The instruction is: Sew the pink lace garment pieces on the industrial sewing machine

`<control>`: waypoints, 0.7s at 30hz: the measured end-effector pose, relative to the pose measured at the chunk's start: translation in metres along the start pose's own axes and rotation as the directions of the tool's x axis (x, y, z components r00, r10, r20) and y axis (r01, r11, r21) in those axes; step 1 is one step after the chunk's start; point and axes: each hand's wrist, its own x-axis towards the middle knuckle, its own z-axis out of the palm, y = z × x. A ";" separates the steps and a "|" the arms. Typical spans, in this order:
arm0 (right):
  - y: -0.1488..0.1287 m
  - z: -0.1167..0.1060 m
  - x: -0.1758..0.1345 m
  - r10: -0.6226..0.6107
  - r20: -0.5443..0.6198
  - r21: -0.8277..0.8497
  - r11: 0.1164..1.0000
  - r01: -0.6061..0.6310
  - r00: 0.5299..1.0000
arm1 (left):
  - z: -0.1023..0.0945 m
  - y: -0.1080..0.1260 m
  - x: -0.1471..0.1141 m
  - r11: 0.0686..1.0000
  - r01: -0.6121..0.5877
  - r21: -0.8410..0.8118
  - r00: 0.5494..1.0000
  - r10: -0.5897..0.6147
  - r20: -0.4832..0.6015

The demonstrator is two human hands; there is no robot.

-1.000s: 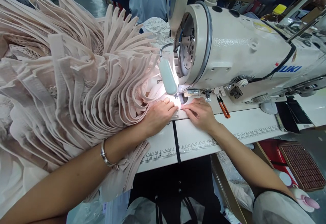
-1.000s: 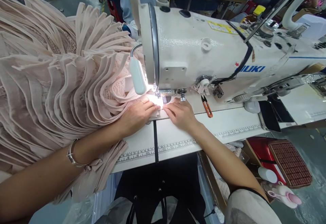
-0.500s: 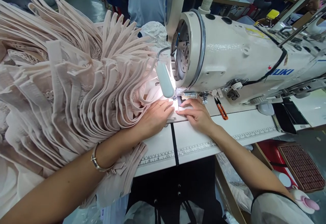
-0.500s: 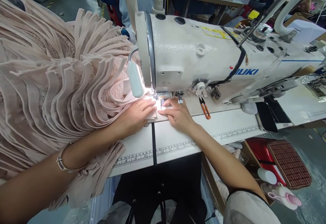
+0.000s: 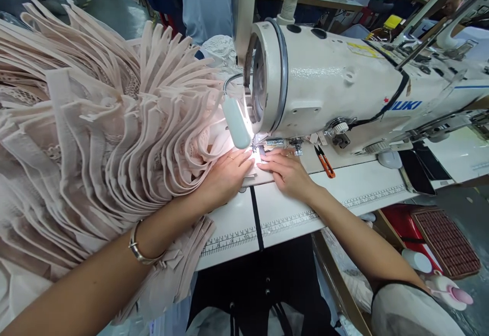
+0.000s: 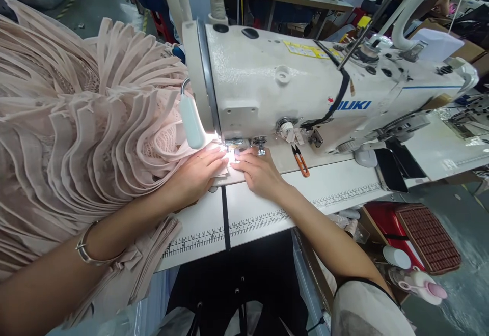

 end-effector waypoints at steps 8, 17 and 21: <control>-0.002 0.002 0.006 -0.014 0.032 -0.084 0.996 0.017 0.999 | -0.009 0.008 0.005 0.977 0.025 0.209 1.000 -0.025 -0.002; -0.002 0.003 0.009 -0.032 0.081 -0.203 0.978 0.048 0.996 | -0.011 0.010 0.005 0.939 -0.059 0.339 0.997 0.074 -0.031; -0.001 0.004 0.009 -0.052 0.105 -0.199 0.977 0.072 0.993 | -0.012 0.010 0.005 0.922 -0.081 0.379 0.995 0.099 -0.029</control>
